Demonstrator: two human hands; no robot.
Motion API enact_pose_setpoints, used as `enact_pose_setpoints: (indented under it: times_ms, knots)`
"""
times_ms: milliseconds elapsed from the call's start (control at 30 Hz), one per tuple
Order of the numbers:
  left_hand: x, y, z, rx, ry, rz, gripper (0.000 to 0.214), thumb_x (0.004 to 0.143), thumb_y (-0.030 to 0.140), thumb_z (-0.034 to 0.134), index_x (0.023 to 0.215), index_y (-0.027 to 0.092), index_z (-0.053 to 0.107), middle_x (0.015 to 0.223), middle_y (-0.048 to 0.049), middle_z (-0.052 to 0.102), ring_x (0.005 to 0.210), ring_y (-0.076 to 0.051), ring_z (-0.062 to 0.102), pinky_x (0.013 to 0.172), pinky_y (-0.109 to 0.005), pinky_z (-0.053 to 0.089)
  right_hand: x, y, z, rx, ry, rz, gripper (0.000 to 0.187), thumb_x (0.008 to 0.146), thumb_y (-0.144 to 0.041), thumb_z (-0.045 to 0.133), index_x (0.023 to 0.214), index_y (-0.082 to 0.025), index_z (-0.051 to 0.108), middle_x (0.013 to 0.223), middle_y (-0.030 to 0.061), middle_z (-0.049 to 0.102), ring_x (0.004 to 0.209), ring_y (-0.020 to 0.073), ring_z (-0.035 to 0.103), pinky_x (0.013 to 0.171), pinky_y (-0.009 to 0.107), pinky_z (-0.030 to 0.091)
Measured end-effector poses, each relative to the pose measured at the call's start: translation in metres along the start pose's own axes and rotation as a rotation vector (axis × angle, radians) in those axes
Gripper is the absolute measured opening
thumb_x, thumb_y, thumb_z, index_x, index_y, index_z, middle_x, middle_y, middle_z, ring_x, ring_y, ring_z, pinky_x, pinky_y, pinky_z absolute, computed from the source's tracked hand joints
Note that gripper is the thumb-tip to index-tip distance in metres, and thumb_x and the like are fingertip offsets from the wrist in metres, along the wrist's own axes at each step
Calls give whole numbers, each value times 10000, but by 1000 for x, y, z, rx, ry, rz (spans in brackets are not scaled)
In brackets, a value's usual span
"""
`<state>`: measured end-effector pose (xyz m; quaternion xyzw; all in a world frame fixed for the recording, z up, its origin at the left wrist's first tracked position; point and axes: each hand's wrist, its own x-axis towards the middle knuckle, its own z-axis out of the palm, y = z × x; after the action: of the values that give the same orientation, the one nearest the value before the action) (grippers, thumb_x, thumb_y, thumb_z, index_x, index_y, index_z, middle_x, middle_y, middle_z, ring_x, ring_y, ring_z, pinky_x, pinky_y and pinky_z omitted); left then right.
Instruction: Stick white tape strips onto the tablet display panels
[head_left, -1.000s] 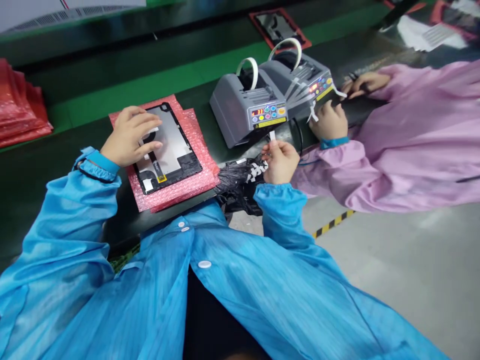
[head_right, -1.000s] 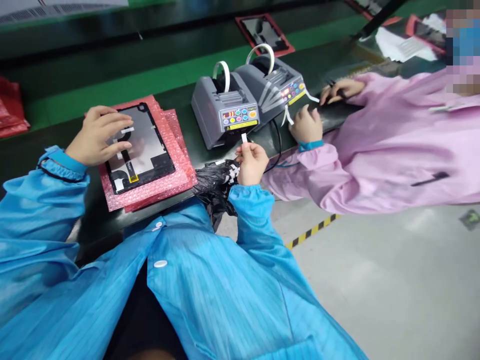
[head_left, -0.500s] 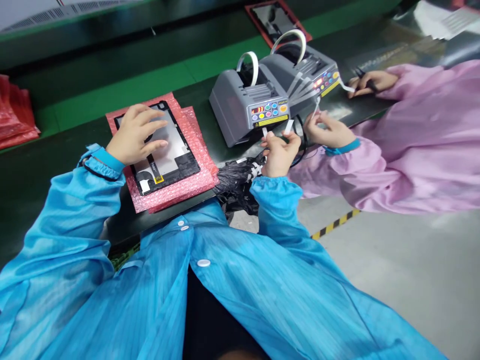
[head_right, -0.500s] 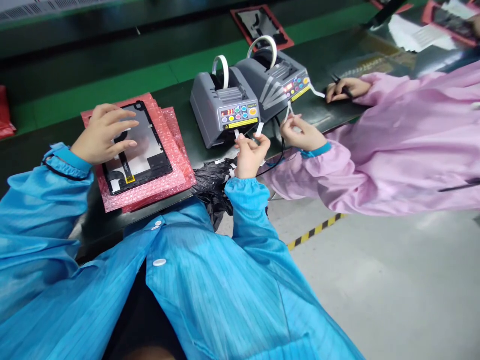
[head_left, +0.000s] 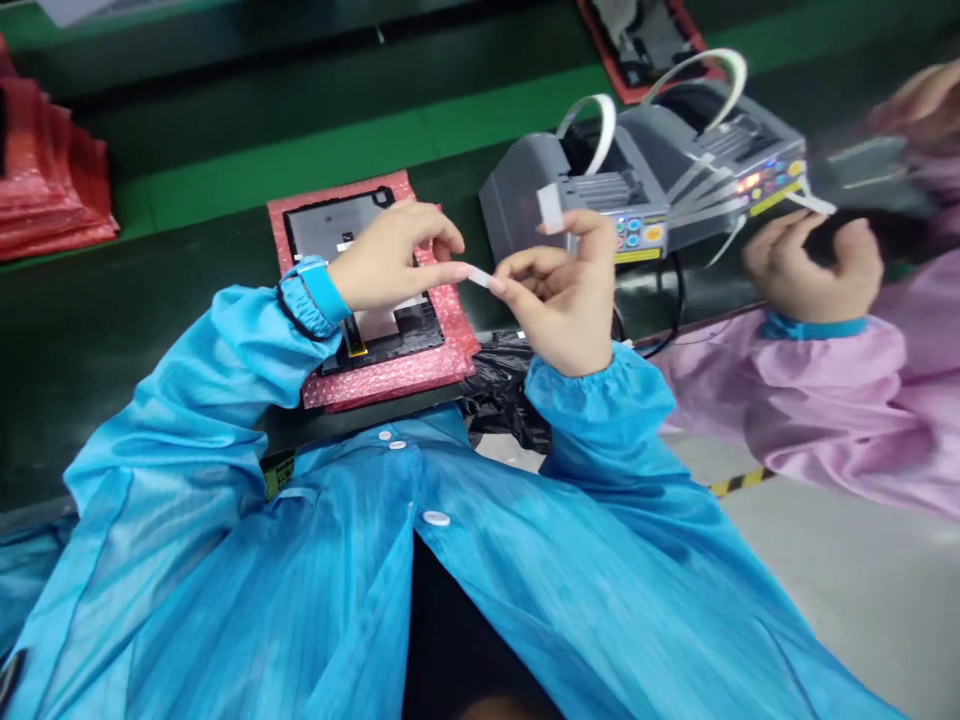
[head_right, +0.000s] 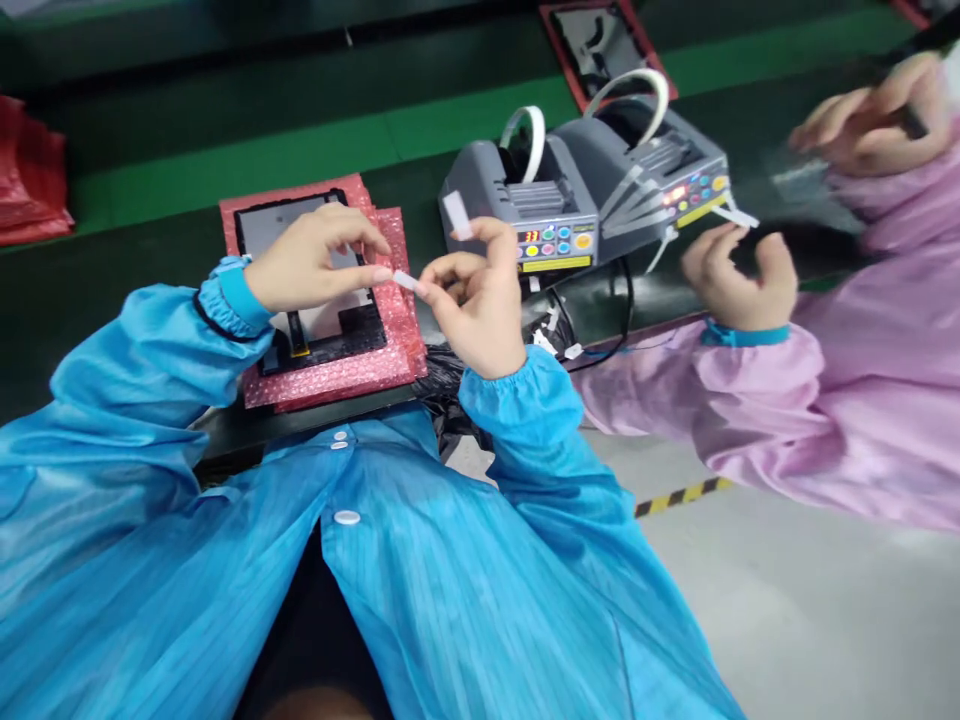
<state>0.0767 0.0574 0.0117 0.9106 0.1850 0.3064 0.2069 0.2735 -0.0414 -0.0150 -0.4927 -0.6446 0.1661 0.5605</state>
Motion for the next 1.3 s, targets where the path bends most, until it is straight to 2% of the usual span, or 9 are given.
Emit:
enact_pose_setpoints:
  times_ms: [100, 200, 333, 533, 667, 800, 933, 1100, 1300]
  knots:
    - [-5, -5, -1, -6, -7, -56, 295, 895, 465, 662, 787, 191, 654, 826, -62, 688, 880, -217, 632, 851, -358, 466, 17, -5, 19, 50, -128, 5, 617, 686, -511, 828, 1037, -293, 370, 678, -73, 639, 526, 113, 534, 448, 244, 373]
    - [-14, -13, -2, -3, 50, -189, 276, 898, 404, 659, 756, 168, 639, 772, -40, 658, 808, -187, 612, 780, -322, 460, 27, 5, 27, 87, -178, 24, 622, 681, -502, 836, 1047, -291, 381, 763, -51, 685, 628, 130, 622, 522, 255, 473]
    - [-21, -19, -1, -41, 126, -359, 249, 904, 365, 640, 774, 153, 649, 732, -21, 627, 748, -157, 574, 707, -290, 438, 34, 15, 34, 143, -128, 119, 565, 689, -446, 840, 1008, -287, 402, 862, -30, 679, 791, 140, 662, 643, 274, 531]
    - [-22, -23, 1, -107, 137, -434, 244, 897, 382, 644, 770, 174, 659, 711, -19, 625, 740, -167, 564, 686, -298, 434, 43, 15, 51, 212, -74, 290, 529, 684, -315, 850, 960, -280, 401, 779, -65, 613, 772, 127, 647, 681, 294, 526]
    - [-22, -25, 6, -67, 126, -464, 223, 910, 356, 631, 774, 181, 657, 748, -35, 645, 793, -191, 593, 744, -321, 458, 49, 18, 54, 202, -99, 288, 555, 678, -267, 847, 956, -284, 367, 710, -97, 604, 742, 121, 658, 642, 274, 509]
    - [-18, -27, 14, 104, 53, -483, 176, 919, 284, 598, 799, 173, 661, 860, -68, 649, 1001, -258, 590, 929, -393, 452, 54, 25, 55, 171, -126, 337, 616, 620, -214, 866, 905, -285, 324, 595, -129, 616, 543, 95, 589, 579, 265, 481]
    - [-13, -29, 20, 189, -36, -536, 190, 939, 291, 567, 840, 161, 666, 1001, -104, 635, 1166, -317, 515, 1037, -459, 394, 59, 35, 59, 136, -141, 397, 627, 585, -162, 856, 873, -285, 312, 516, -155, 585, 500, 104, 585, 568, 269, 481]
    - [-11, -33, 24, 219, -46, -564, 216, 940, 325, 561, 852, 164, 674, 1079, -107, 618, 1216, -348, 478, 1076, -506, 345, 62, 43, 61, 78, -161, 407, 611, 592, -80, 816, 875, -281, 314, 533, -137, 580, 538, 128, 617, 603, 290, 498]
    - [-13, -36, 27, 228, -49, -548, 224, 931, 332, 557, 832, 165, 670, 1047, -109, 623, 1204, -352, 483, 1047, -507, 358, 62, 56, 58, 54, -201, 389, 576, 607, -28, 777, 909, -276, 353, 564, -126, 582, 559, 137, 614, 626, 316, 515]
